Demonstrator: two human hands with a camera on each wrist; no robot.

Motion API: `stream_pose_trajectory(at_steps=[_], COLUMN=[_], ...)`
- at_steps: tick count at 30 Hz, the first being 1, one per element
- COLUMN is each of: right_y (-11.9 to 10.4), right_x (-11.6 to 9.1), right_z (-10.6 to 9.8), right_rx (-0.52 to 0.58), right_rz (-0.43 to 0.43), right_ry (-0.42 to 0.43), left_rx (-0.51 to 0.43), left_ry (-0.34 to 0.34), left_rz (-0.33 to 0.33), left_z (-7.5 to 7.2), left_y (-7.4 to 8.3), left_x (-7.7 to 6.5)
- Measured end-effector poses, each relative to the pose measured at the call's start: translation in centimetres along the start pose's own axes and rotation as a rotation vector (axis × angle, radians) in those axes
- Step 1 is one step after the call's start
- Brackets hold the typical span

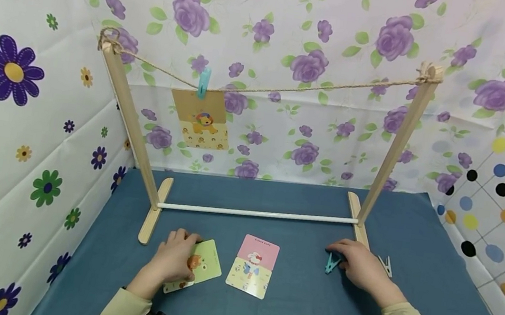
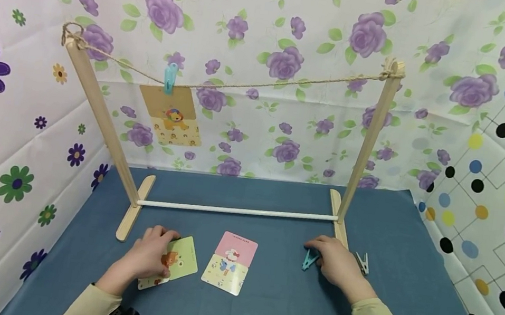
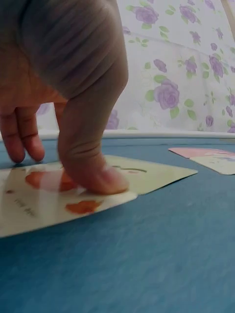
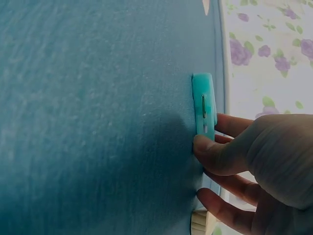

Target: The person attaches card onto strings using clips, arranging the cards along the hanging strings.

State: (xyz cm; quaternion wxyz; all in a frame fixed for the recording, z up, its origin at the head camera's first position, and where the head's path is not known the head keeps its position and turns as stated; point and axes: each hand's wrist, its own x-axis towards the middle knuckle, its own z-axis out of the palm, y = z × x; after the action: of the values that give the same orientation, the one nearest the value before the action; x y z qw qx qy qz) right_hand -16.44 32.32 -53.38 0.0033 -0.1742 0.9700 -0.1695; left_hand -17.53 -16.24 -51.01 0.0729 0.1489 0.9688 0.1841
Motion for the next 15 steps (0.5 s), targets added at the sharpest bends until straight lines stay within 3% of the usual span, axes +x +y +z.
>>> stream_pose_trajectory(at_steps=[7,15], right_y=[-0.32,-0.64], right_x=[0.22,0.46], right_z=[0.03,-0.05], right_rx=[-0.006,-0.019], right_rz=[0.029,0.042], right_ry=[-0.007,-0.005], left_rx=[0.042,0.03], left_ry=[-0.016,-0.017], left_rz=[-0.05,-0.063], left_z=[-0.08,-0.02], left_y=[0.46,0.49], left_x=[0.61,0.82])
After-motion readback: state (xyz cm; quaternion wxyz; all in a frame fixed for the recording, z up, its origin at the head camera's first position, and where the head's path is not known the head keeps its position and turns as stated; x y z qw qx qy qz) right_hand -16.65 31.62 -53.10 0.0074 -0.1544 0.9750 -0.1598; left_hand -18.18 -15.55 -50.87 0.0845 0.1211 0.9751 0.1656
